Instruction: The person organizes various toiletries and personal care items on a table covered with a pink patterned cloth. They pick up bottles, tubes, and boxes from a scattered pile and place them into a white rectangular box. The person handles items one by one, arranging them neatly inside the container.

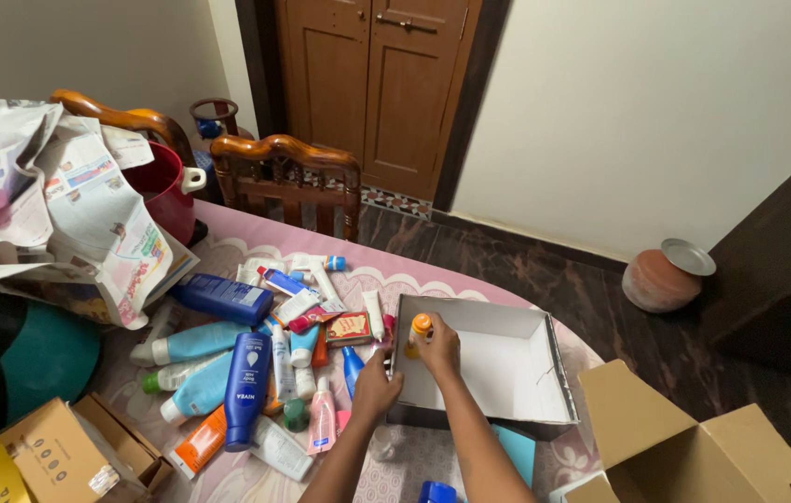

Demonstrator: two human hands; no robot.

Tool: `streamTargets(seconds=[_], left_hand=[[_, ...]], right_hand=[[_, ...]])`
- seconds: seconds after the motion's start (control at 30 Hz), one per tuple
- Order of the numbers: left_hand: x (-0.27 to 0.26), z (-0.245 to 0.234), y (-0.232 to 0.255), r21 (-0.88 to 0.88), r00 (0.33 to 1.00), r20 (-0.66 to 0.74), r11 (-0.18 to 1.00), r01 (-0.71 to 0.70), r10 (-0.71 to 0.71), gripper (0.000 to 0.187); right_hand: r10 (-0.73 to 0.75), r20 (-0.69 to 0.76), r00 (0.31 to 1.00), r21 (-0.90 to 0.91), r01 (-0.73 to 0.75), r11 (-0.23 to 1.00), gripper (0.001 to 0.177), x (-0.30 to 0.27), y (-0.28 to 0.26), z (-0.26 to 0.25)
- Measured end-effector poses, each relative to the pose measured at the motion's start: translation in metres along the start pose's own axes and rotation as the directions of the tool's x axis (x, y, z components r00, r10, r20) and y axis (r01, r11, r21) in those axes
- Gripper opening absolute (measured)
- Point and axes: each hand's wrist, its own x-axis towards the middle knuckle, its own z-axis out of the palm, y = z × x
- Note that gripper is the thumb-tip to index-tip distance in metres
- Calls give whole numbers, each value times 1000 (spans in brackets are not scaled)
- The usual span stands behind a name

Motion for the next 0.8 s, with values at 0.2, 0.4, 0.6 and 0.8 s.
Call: streamTargets(seconds=[0.2,0.4,0.6,0.8], left_hand=[[4,3,11,-37,987,39,987,158,-157,49],[4,11,-4,-82,1000,-26,997,3,-5,49],[2,5,6,-81,990,33,987,140,-138,50],[1,5,6,-125,999,-38,992,4,-9,48]], right_hand=[[-26,-24,999,44,27,999,53,12,15,23],[239,199,951,-188,-202,961,48,19,29,33],[300,215,929,-172,-267,948,38,34,44,57],[231,187,955,-118,-212,970,33,28,55,74]])
